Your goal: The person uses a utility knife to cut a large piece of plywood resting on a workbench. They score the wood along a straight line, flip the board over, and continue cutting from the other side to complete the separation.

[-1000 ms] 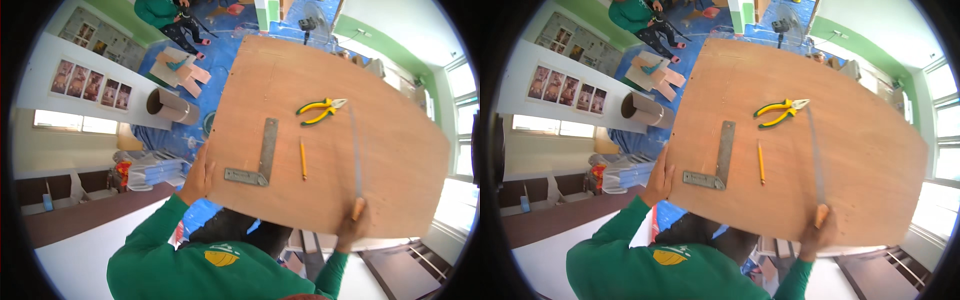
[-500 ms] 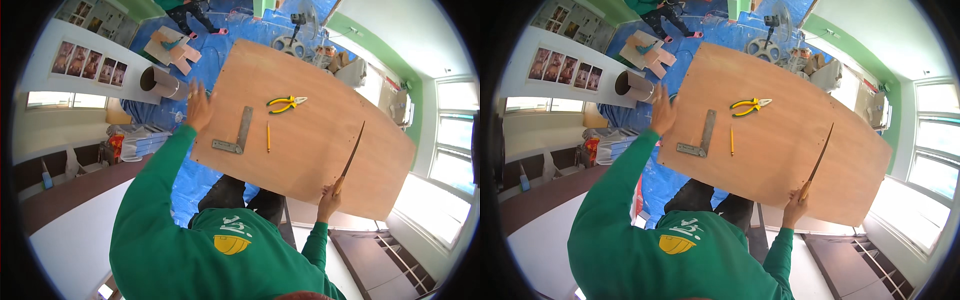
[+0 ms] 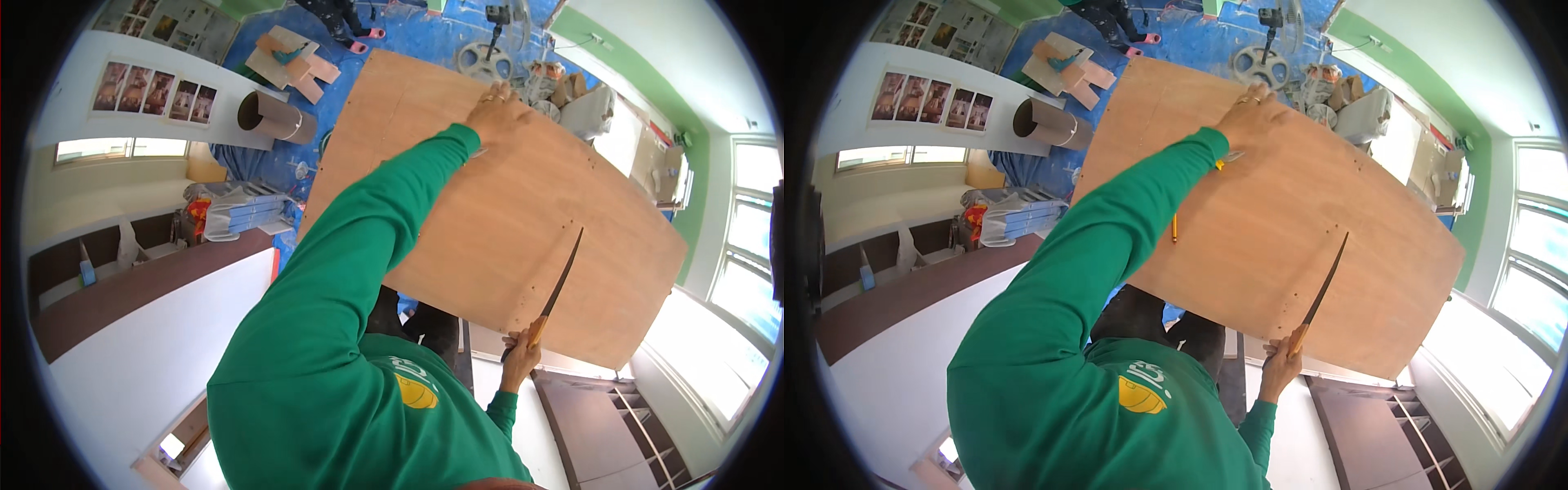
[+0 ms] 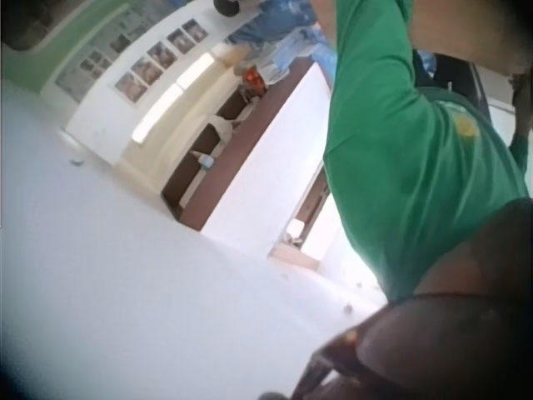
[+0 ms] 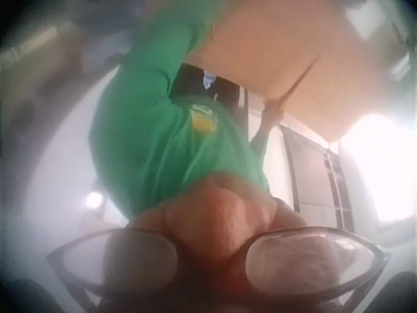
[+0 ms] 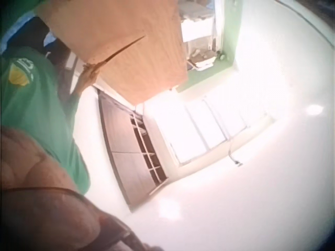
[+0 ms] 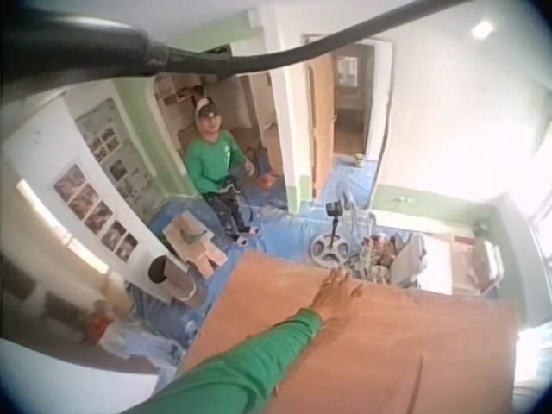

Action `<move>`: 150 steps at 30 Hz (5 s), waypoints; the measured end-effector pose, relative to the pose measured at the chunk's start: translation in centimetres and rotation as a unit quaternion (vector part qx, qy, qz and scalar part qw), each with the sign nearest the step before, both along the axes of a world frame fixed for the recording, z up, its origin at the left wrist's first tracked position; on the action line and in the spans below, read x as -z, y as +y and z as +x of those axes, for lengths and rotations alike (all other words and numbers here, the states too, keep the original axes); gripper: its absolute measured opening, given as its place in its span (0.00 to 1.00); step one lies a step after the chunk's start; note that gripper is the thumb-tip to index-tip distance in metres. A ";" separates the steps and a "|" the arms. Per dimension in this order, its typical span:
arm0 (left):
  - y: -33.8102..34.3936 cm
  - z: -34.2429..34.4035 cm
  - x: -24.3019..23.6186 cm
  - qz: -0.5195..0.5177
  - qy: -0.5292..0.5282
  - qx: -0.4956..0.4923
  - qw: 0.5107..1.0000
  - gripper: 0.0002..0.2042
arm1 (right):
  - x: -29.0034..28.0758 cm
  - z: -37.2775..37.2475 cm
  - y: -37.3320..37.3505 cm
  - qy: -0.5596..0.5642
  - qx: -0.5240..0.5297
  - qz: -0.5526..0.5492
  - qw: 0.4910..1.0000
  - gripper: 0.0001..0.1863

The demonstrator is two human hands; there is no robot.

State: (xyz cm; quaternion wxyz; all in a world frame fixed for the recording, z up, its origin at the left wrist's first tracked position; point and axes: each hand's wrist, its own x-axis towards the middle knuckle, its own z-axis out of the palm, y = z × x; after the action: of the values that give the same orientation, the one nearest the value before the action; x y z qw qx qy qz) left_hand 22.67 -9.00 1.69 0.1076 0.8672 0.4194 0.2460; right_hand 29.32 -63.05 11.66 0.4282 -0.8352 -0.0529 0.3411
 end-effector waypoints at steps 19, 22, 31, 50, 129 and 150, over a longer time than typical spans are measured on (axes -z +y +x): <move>-4.0 -20.2 0.3 -0.134 0.147 -0.489 0.850 0.47 | -9.9 2.2 41.6 -0.340 -0.620 0.100 0.700 0.24; -5.1 -20.1 -0.4 -0.151 0.148 -0.487 0.847 0.46 | -9.1 0.4 45.7 -0.345 -0.663 0.070 0.660 0.26; -4.0 -20.4 -0.4 -0.163 0.166 -0.489 0.841 0.48 | -9.2 1.3 53.3 -0.296 -0.725 0.070 0.618 0.27; -3.9 -20.6 -0.9 -0.196 0.175 -0.464 0.846 0.48 | -9.7 0.0 58.3 -0.311 -0.779 -0.008 0.544 0.33; -3.8 -25.5 -3.3 -0.197 -0.008 -0.396 0.897 0.46 | -5.1 -16.1 70.1 -0.353 -0.894 0.094 0.261 0.12; -3.9 -25.3 -2.5 -0.192 -0.009 -0.389 0.901 0.47 | -4.9 -15.0 67.4 -0.360 -0.854 -0.013 0.376 0.18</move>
State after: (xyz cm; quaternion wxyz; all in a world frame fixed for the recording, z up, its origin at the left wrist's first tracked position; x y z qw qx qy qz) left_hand -2.64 -12.89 4.22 0.1714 0.5950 0.7618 0.1906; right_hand 14.33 4.31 16.57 -0.1601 -0.3970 -0.8828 0.1934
